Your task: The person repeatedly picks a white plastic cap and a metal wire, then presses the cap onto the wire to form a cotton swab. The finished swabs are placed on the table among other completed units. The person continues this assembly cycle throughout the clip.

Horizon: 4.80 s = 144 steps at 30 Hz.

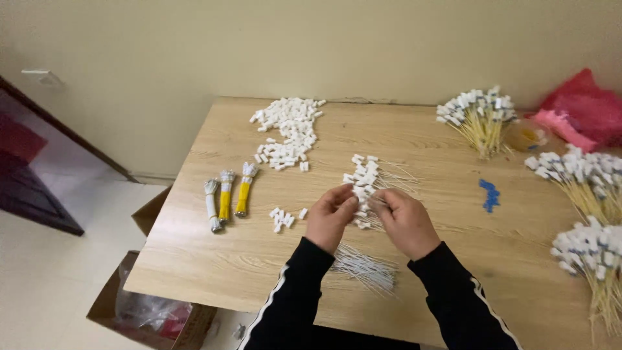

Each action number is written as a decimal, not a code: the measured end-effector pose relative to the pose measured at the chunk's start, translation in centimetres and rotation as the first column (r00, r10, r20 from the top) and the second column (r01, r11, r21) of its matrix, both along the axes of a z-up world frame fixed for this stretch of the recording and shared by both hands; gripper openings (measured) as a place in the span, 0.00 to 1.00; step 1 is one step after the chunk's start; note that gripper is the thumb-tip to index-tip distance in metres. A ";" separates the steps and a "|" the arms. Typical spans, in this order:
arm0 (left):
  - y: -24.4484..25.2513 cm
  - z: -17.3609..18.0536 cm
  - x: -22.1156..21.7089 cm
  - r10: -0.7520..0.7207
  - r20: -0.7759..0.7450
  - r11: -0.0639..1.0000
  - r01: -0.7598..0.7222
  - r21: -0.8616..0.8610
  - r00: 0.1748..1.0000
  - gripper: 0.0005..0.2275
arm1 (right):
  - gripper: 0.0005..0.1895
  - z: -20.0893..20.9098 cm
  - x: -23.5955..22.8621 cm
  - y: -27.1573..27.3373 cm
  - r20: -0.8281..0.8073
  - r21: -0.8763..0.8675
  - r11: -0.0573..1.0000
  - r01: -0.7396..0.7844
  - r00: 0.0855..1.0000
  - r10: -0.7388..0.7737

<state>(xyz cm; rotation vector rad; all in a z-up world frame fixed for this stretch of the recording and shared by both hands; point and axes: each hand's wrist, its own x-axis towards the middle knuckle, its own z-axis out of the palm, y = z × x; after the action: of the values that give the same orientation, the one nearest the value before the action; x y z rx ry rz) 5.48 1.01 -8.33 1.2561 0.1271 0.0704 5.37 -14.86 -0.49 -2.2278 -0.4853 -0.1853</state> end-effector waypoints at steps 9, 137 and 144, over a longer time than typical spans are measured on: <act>11.2 -6.2 0.7 0.258 -0.164 -0.064 0.186 0.980 0.952 0.21 | 0.14 -8.3 4.1 -1.8 -0.061 -0.149 0.989 0.000 0.998 -0.009; 7.8 -13.0 3.7 0.130 0.000 0.125 -0.016 0.992 0.991 0.11 | 0.12 -4.0 2.8 -0.6 -0.341 0.088 0.993 0.078 0.939 -0.044; 1.3 0.2 -0.5 0.023 0.056 0.984 -0.033 0.178 0.998 0.10 | 0.10 -1.8 0.3 -0.2 -0.359 0.355 0.934 0.039 0.928 0.098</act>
<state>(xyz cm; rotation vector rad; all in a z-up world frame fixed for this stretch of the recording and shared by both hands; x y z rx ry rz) 4.97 2.34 -8.11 1.4305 0.0932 0.1425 5.68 -15.02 -2.26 -1.8369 -0.2515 0.1577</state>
